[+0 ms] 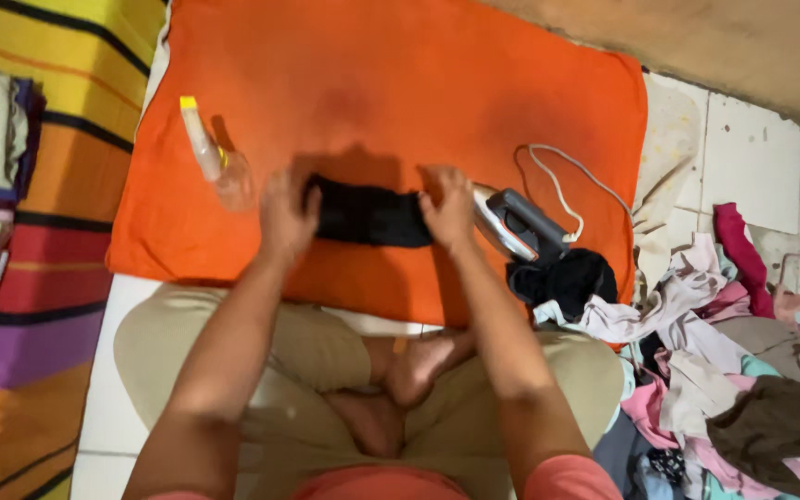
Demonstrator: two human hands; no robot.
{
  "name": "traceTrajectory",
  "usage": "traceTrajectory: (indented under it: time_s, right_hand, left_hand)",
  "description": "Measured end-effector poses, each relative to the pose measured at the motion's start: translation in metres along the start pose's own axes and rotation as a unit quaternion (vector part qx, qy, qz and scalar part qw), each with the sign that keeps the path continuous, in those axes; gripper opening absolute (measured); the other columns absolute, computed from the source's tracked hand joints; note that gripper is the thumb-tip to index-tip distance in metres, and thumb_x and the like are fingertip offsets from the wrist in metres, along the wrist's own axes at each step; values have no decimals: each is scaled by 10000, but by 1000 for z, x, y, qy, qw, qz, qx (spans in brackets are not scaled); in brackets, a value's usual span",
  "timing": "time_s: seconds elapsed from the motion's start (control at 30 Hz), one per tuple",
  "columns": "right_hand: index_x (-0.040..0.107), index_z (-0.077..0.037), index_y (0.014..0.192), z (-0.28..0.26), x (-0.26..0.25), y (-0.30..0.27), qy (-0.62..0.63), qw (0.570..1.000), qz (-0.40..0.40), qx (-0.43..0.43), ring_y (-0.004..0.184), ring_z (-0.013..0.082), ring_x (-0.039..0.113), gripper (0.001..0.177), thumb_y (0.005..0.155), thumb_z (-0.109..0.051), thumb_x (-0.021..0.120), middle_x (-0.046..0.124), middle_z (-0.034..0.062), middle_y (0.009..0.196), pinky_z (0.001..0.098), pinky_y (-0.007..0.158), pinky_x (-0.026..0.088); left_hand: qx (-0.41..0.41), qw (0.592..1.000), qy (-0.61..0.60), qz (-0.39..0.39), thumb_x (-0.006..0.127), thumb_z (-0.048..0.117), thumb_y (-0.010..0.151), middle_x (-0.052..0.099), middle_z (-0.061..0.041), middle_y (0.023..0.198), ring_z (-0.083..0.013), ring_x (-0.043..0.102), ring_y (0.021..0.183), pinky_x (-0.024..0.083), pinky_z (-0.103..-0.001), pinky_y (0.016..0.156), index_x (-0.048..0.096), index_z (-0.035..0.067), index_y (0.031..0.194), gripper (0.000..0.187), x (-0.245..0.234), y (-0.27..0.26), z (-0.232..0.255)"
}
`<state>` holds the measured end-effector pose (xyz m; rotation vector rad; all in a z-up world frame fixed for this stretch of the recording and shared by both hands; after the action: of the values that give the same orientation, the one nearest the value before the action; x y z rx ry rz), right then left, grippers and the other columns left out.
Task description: The person irons several small garments, including a pink patterned cloth, a blue cloth, a beige cloth, a black cloth, and a brown cloth. They use a spray bottle to moisten the items before ironing them on an orange mat and then place them in a pile.
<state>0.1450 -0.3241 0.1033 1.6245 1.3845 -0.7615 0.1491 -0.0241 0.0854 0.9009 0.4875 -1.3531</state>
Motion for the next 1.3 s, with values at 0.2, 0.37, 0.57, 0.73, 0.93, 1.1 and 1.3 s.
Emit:
traceTrajectory:
  time_s: [0.2, 0.37, 0.57, 0.73, 0.93, 1.1, 1.3]
  right_hand:
    - [433, 38, 1446, -50, 48, -55, -91, 978, -78, -170, 1447, 519, 380, 888, 781, -445, 772, 410, 351, 1528, 696, 1116, 231]
    - [533, -63, 1336, 25, -28, -14, -164, 983, 38, -67, 1261, 440, 497, 577, 864, -321, 739, 563, 225, 1351, 594, 1025, 367]
    - [680, -52, 976, 87, -91, -12, -190, 975, -68, 94, 889, 401, 699, 533, 740, -493, 863, 738, 189, 932, 508, 757, 522]
    - [689, -75, 1007, 19, -75, -22, -202, 967, -94, 126, 811, 401, 720, 544, 810, -570, 805, 746, 199, 891, 509, 689, 557]
    - [709, -126, 990, -138, 28, -32, -104, 987, -95, -83, 744, 342, 714, 481, 751, -533, 804, 734, 146, 848, 500, 652, 545]
    - [645, -98, 972, -165, 61, -14, -119, 988, -54, -84, 749, 335, 705, 522, 753, -549, 789, 708, 124, 812, 463, 634, 548]
    - [639, -136, 990, -145, 53, -17, -191, 962, -189, -43, 768, 331, 725, 577, 763, -650, 771, 731, 130, 839, 475, 673, 562]
  left_hand:
    - [172, 965, 100, -169, 851, 427, 574, 470, -183, 1534, -459, 426, 1424, 300, -783, 1046, 580, 151, 1437, 946, 20, -34, 53]
    - [83, 994, -20, -73, 826, 274, 770, 640, -146, 1349, -371, 566, 1300, 470, -562, 1070, 711, 104, 1236, 509, -5, -28, 33]
    - [-388, 886, -249, -53, 788, 221, 907, 687, -111, 676, -200, 646, 568, 551, -364, 563, 737, -10, 827, 250, 31, -85, -68]
    - [-460, 827, -309, -98, 794, 216, 906, 637, -113, 566, -180, 611, 451, 490, -348, 430, 616, -69, 762, 365, 70, -93, -81]
    - [-466, 850, -227, -96, 773, 141, 851, 693, -134, 615, -228, 722, 540, 572, -381, 510, 677, -36, 776, 215, 68, -88, -102]
    - [-423, 878, -194, -115, 771, 173, 853, 710, -137, 632, -244, 721, 560, 569, -389, 559, 738, 22, 797, 164, 68, -93, -107]
    - [-485, 833, -243, -106, 783, 123, 834, 715, -164, 688, -250, 730, 556, 581, -386, 521, 671, -11, 883, 181, 65, -86, -115]
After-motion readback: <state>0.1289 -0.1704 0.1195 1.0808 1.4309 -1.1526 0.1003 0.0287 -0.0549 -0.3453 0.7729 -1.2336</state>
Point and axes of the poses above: each hand's wrist, its own y-axis towards the middle knuckle, its own x-axis out of the palm, z = x × y, the point moved 10 cm from there along y, towards the middle knuckle
